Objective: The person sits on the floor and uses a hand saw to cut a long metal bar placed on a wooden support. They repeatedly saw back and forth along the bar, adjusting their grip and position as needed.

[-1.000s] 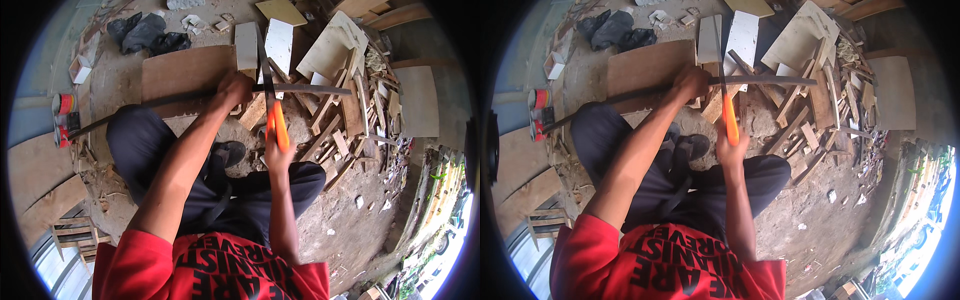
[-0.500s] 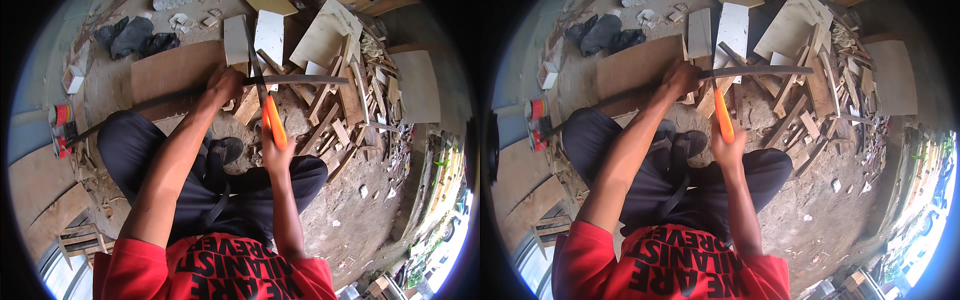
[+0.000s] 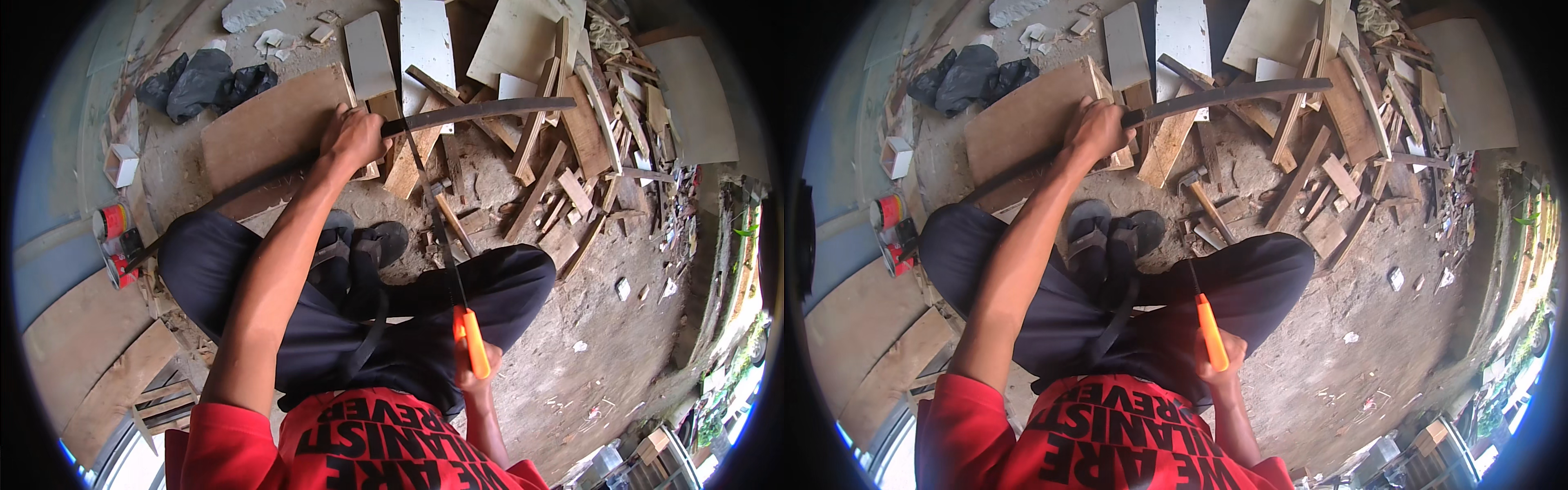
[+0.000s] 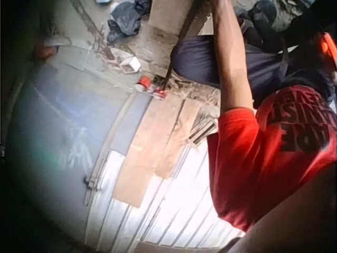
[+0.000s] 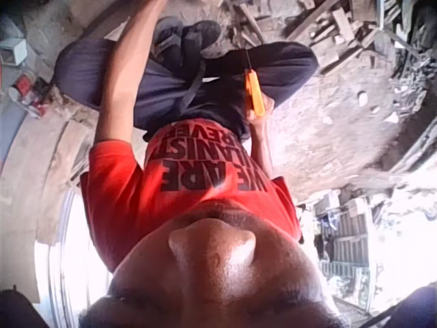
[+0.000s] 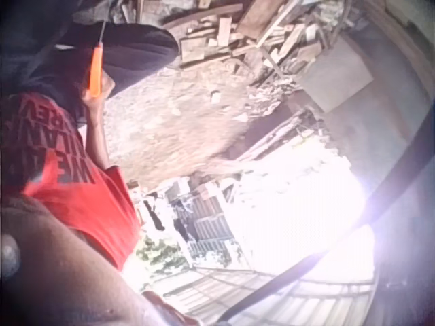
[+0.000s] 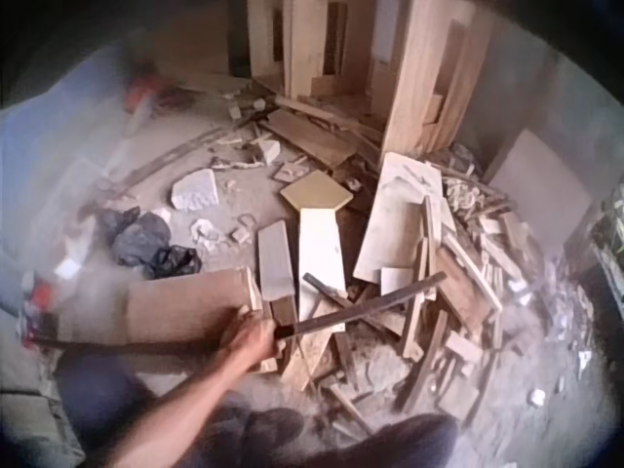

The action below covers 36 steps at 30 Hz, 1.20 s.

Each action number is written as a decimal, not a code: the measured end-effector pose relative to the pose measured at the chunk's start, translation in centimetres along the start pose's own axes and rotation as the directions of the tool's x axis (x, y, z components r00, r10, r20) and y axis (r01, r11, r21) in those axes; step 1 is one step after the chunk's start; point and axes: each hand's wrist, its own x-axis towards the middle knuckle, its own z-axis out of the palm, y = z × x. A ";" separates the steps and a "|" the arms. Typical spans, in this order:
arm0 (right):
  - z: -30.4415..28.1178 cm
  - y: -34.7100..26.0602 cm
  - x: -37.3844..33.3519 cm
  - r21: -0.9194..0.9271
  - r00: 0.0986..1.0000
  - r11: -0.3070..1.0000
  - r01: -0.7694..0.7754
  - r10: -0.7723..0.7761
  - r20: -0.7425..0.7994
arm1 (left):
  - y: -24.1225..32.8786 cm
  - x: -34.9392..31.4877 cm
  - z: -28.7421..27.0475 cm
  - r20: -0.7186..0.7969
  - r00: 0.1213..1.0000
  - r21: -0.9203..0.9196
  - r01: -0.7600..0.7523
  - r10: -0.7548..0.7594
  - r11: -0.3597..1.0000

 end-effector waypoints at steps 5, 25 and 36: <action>2.1 -1.0 7.9 0.113 0.999 0.993 -0.037 0.034 0.033 | -0.1 0.6 -0.2 0.095 0.993 0.042 0.060 -0.064 0.997; 0.7 -1.6 4.8 -0.025 0.996 0.999 0.040 -0.038 0.081 | -0.4 -0.1 -0.2 0.070 0.997 0.013 0.017 -0.018 1.000; 9.5 -2.1 20.6 0.219 1.000 0.975 0.027 -0.025 -0.011 | 1.0 1.1 -2.4 0.228 0.972 -0.013 0.059 -0.055 0.998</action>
